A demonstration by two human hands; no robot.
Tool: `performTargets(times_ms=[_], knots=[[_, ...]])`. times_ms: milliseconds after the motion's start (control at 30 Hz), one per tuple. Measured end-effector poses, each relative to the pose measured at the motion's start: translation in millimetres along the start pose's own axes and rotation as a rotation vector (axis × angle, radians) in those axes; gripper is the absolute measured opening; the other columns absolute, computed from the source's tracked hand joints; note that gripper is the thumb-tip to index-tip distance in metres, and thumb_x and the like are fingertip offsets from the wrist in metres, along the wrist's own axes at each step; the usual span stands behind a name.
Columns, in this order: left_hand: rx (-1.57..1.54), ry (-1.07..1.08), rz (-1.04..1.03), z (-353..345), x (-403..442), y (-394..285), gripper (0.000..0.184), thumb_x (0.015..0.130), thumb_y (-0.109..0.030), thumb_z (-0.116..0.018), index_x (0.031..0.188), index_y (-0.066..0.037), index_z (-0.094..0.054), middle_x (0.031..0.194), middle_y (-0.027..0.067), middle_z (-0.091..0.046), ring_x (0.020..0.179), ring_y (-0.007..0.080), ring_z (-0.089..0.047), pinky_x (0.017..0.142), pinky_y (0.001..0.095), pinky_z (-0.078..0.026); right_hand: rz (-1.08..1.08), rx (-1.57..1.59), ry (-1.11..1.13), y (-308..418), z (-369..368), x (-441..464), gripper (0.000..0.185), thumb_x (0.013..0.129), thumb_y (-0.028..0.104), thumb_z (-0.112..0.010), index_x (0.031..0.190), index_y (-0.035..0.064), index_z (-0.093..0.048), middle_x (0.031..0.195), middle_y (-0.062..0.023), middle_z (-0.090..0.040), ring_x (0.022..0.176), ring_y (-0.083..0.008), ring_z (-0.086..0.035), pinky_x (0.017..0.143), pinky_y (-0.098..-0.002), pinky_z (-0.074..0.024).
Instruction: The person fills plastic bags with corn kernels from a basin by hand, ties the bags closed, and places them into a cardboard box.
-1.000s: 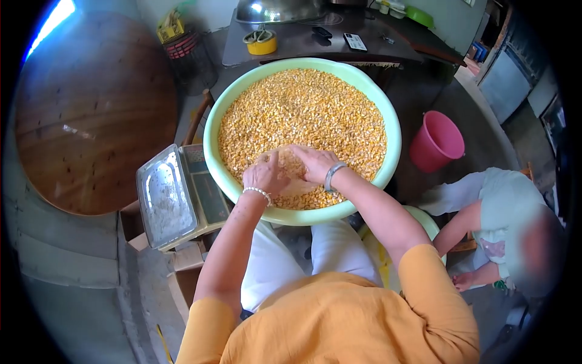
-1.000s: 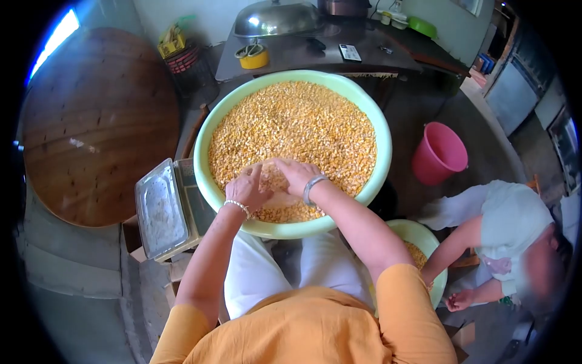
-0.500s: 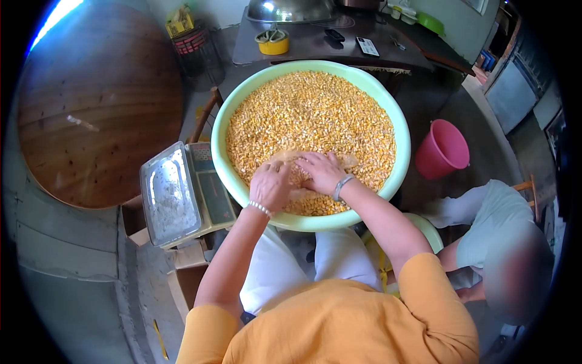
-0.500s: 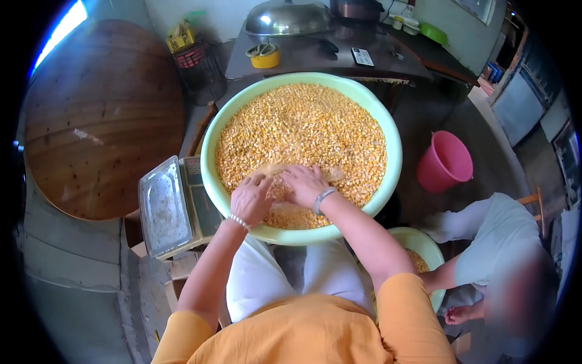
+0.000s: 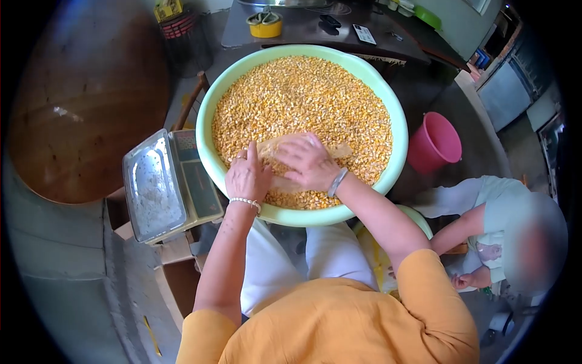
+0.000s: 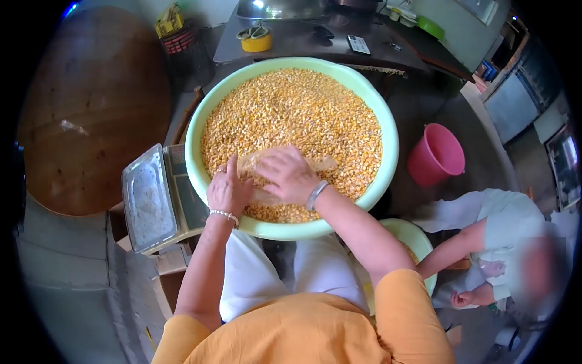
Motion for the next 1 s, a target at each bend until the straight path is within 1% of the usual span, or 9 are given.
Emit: performTargets(times_ms=[67, 100, 200, 267, 400, 600, 867, 900, 1000], knots=[[0.010, -0.049, -0.006, -2, 1, 2, 0.060, 0.073, -0.025, -0.066, 0.125, -0.004, -0.045, 0.111, 0.0162, -0.057, 0.098, 0.0313, -0.057, 0.083, 0.0374, -0.047, 0.084, -0.007, 0.137, 7, -26, -4, 0.029, 0.079, 0.032, -0.062, 0.102, 0.0143, -0.063, 0.118, -0.0024, -0.057, 0.115, -0.0215, -0.048, 0.100, -0.0497, -0.0283], [0.012, -0.056, 0.002, 0, 1, 1, 0.059, 0.074, -0.024, -0.066, 0.125, -0.004, -0.045, 0.111, 0.0163, -0.058, 0.098, 0.0316, -0.057, 0.083, 0.0374, -0.047, 0.092, 0.037, -0.001, 9, -8, 4, 0.020, 0.080, 0.026, -0.062, 0.095, 0.0126, -0.065, 0.111, -0.0041, -0.061, 0.105, -0.0211, -0.055, 0.098, -0.0464, -0.0323], [0.003, -0.103, -0.009, -1, 0, 3, 0.054, 0.074, -0.023, -0.063, 0.123, -0.004, -0.047, 0.097, 0.0164, -0.062, 0.090, 0.0310, -0.059, 0.079, 0.0378, -0.048, -0.077, 0.162, -0.365, -25, 31, 10, 0.018, 0.080, 0.018, -0.062, 0.096, 0.0115, -0.064, 0.109, -0.0088, -0.062, 0.100, -0.0231, -0.058, 0.094, -0.0415, -0.0384], [-0.023, -0.102, 0.007, 0, 1, 6, 0.051, 0.075, -0.024, -0.064, 0.121, -0.008, -0.048, 0.085, 0.0167, -0.065, 0.085, 0.0294, -0.061, 0.077, 0.0379, -0.048, -0.170, 0.053, -0.417, -57, 41, 11, 0.020, 0.080, 0.012, -0.061, 0.099, 0.0085, -0.064, 0.108, -0.0134, -0.062, 0.101, -0.0265, -0.058, 0.092, -0.0387, -0.0424], [-0.027, -0.146, -0.018, 0, 0, 9, 0.046, 0.074, -0.020, -0.064, 0.115, -0.005, -0.053, 0.089, 0.0158, -0.065, 0.086, 0.0290, -0.061, 0.078, 0.0370, -0.047, -0.582, 0.062, -0.332, -164, 17, -11, 0.033, 0.081, 0.019, -0.062, 0.112, 0.0074, -0.060, 0.119, -0.0142, -0.057, 0.111, -0.0310, -0.052, 0.097, -0.0386, -0.0405], [-0.045, -0.137, -0.006, 4, 0, 8, 0.029, 0.076, -0.017, -0.063, 0.102, -0.005, -0.058, 0.087, 0.0158, -0.064, 0.085, 0.0310, -0.060, 0.077, 0.0384, -0.047, -0.702, -0.168, -0.023, -194, -43, -36, 0.041, 0.082, 0.031, -0.061, 0.117, 0.0098, -0.057, 0.122, -0.0121, -0.054, 0.116, -0.0298, -0.048, 0.097, -0.0375, -0.0395], [-0.061, -0.256, -0.041, 7, -1, 6, 0.011, 0.076, -0.017, -0.063, 0.080, -0.007, -0.061, 0.076, 0.0137, -0.061, 0.077, 0.0318, -0.059, 0.071, 0.0395, -0.047, -0.808, -0.011, 0.198, -170, -36, -17, 0.028, 0.086, 0.031, -0.057, 0.101, 0.0073, -0.059, 0.103, -0.0138, -0.061, 0.095, -0.0308, -0.058, 0.082, -0.0406, -0.0460], [-0.049, -0.288, -0.052, 10, -2, 6, 0.010, 0.075, -0.017, -0.063, 0.078, -0.007, -0.061, 0.074, 0.0131, -0.061, 0.076, 0.0316, -0.058, 0.070, 0.0395, -0.047, -0.756, -0.037, 0.105, -169, -32, -17, 0.029, 0.086, 0.034, -0.056, 0.095, 0.0062, -0.061, 0.091, -0.0158, -0.064, 0.085, -0.0332, -0.061, 0.075, -0.0413, -0.0476], [-0.084, -0.361, -0.071, 16, -5, 5, 0.011, 0.075, -0.018, -0.064, 0.074, -0.007, -0.061, 0.072, 0.0120, -0.059, 0.072, 0.0308, -0.058, 0.068, 0.0397, -0.047, -0.811, -0.015, 0.128, -176, -33, -20, 0.030, 0.086, 0.036, -0.056, 0.086, 0.0059, -0.062, 0.083, -0.0170, -0.064, 0.079, -0.0344, -0.061, 0.069, -0.0425, -0.0481]])
Point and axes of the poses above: each hand's wrist, its own x-axis towards the middle knuckle, its own z-axis out of the back of the hand, y = z × x, the point moved 8 cm from there along x, towards the middle knuckle
